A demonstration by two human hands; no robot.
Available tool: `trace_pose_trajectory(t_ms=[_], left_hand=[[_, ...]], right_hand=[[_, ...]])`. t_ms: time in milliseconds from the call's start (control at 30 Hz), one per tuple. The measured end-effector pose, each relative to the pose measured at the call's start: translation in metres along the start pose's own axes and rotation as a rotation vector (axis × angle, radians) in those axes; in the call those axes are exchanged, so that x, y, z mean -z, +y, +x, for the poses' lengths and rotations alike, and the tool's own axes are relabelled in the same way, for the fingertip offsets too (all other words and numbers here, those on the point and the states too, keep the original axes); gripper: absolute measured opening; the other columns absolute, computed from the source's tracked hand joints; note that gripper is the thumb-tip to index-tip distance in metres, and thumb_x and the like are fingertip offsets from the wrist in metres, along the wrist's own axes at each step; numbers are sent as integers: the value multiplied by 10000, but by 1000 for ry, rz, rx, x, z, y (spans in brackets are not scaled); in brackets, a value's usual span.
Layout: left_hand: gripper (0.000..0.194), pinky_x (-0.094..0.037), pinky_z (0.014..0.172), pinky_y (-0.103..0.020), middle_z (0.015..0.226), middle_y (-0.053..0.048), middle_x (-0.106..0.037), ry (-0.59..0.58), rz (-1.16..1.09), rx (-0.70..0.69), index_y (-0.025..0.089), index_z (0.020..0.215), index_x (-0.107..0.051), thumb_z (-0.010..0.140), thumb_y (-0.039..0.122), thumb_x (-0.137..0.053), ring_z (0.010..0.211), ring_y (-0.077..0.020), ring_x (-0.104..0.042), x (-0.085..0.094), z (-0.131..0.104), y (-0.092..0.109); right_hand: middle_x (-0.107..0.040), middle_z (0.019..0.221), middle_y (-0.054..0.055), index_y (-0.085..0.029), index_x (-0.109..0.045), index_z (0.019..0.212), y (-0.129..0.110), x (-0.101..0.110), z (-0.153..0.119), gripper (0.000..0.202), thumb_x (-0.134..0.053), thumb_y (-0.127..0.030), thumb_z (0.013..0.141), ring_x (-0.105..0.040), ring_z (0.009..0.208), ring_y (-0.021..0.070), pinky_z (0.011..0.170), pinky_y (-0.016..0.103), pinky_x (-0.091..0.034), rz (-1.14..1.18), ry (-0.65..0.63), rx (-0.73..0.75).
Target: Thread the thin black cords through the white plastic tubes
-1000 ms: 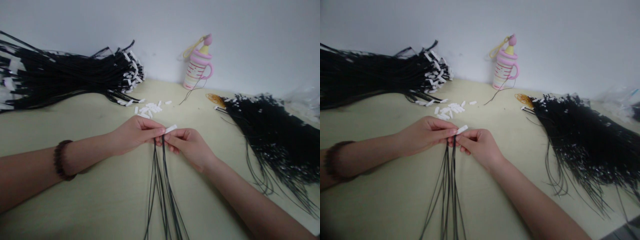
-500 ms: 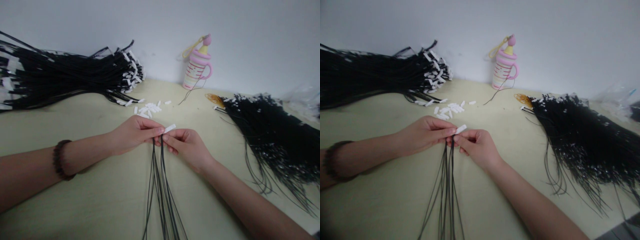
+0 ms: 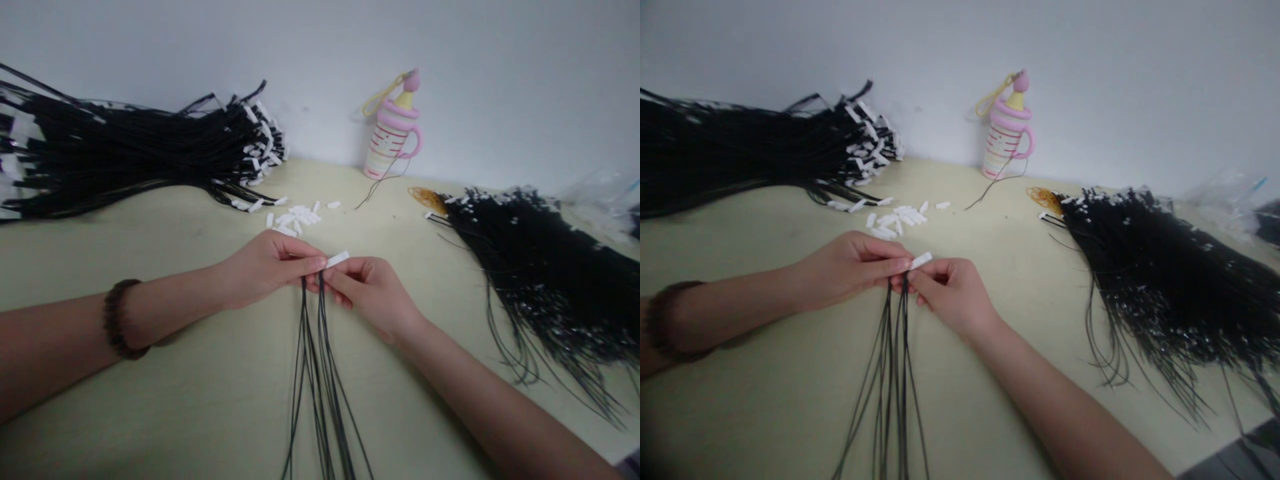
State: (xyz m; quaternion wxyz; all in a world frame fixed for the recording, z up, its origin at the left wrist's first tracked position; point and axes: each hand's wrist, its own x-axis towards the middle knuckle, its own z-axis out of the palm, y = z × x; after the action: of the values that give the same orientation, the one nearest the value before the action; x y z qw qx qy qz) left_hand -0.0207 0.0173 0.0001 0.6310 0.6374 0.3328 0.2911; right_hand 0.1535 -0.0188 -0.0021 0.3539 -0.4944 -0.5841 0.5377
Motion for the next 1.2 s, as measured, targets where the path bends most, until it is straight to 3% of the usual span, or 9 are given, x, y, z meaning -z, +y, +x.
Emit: trace_pose_trajectory(t_ms=[200,433,567,667,767,933,1067,1133,1200], left_hand=[[105,-453,570,-160,593,-1,-659,69,62,18,112,741,-725,776,164,-641,573,-75,-572,-4,-1,1],[105,-465,563,-157,594,8,-654,35,58,48,154,698,-715,770,202,-655,565,-81,-577,-1,0,-3],[109,-479,578,-168,619,-8,-644,-32,-96,137,140,712,-717,786,186,-652,576,-82,-585,2,1,1],[105,-514,607,-217,677,-20,-630,-38,-220,212,127,741,-720,777,218,-683,604,-101,-588,4,1,4],[127,-518,617,-233,659,-11,-592,-21,-266,255,129,713,-705,772,241,-703,609,-108,-581,7,2,4],[140,-508,618,-230,637,-4,-562,-9,-328,266,131,690,-692,790,229,-685,600,-103,-552,10,4,2],[155,-510,608,-232,626,-2,-542,-4,-341,256,117,683,-681,803,215,-669,585,-95,-520,10,5,1],[162,-509,600,-229,627,-5,-541,6,-339,255,112,674,-673,802,213,-669,590,-98,-524,10,4,2],[161,-503,587,-223,623,-6,-538,11,-339,263,108,667,-669,791,211,-680,587,-98,-524,9,4,4]], right_hand=[[-440,464,-60,-136,-599,563,-2,-5,-2,188,-580,-226,726,-331,438,58,423,205,-224,-135,57,4],[-513,561,-27,-141,-575,547,0,-6,-4,167,-558,-166,711,-395,529,75,492,215,-270,-197,0,88],[-523,568,-39,-143,-574,645,-6,7,-5,50,-547,-155,685,-332,467,49,450,208,-206,-39,-157,-41],[-580,589,-44,-151,-567,887,-14,20,-5,279,-569,-119,610,-315,411,40,415,200,-159,162,-229,-179],[-507,504,-81,-176,-534,913,-22,37,-4,343,-557,-143,573,-239,378,40,396,198,-123,366,-232,-231],[-352,475,-106,-203,-561,749,-33,71,-3,152,-434,-198,665,-166,370,34,398,199,-171,480,31,-26],[-628,689,-47,-168,-642,663,-37,99,-5,511,-165,-160,846,-366,417,-16,422,196,-245,257,429,161],[-708,947,-5,-117,-672,625,-40,111,-8,606,-107,-128,845,-547,585,-12,418,201,-240,242,528,240],[-719,925,-7,-116,-670,582,-43,123,-12,558,-199,-164,879,-616,758,35,407,203,-230,263,565,321]])
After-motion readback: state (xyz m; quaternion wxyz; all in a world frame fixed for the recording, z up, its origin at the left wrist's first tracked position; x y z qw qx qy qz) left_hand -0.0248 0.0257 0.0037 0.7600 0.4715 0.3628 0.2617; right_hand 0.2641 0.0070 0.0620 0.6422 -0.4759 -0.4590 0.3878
